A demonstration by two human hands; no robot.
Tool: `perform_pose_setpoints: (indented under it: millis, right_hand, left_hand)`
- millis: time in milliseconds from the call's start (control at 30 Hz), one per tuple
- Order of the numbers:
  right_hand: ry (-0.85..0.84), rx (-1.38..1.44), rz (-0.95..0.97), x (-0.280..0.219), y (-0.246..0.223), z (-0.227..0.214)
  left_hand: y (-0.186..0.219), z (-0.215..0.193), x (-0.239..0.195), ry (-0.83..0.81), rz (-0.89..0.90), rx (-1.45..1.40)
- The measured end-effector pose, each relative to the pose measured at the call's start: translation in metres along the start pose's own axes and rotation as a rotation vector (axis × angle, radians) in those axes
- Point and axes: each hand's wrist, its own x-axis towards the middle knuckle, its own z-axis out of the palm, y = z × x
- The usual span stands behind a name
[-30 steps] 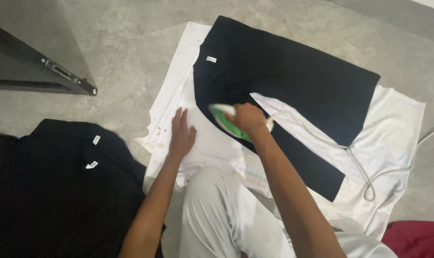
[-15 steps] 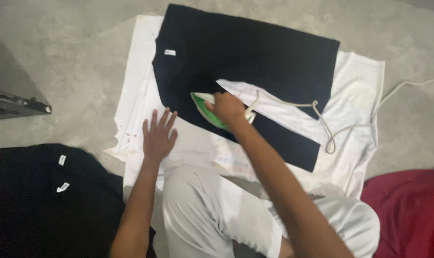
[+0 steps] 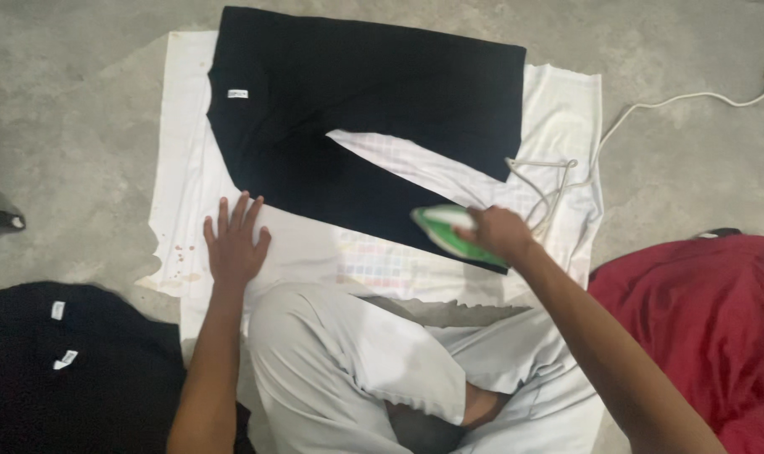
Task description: The person irons a dark long-sleeved shirt on a white cloth laid on the floor. They smooth the shirt, iron the sleeves and body, and flip the garment to iron the other side.
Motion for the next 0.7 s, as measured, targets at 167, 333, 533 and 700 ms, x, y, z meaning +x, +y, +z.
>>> perform_pose_setpoints:
  millis: [167, 333, 533, 700]
  right_hand:
    - [-0.005, -0.04, -0.089, -0.004, -0.023, -0.002]
    - [0.138, 0.04, 0.057, 0.035, -0.016, 0.014]
    - [-0.033, -0.064, -0.178, -0.002, -0.027, 0.001]
    - [0.107, 0.038, 0.048, 0.026, 0.021, 0.02]
  left_hand:
    - [0.006, -0.004, -0.003, 0.044, 0.016, 0.035]
    - [0.006, -0.003, -0.005, 0.025, -0.001, 0.057]
    - [0.003, 0.006, -0.003, 0.167, 0.04, 0.119]
    - [0.002, 0.007, 0.001, -0.005, -0.021, 0.074]
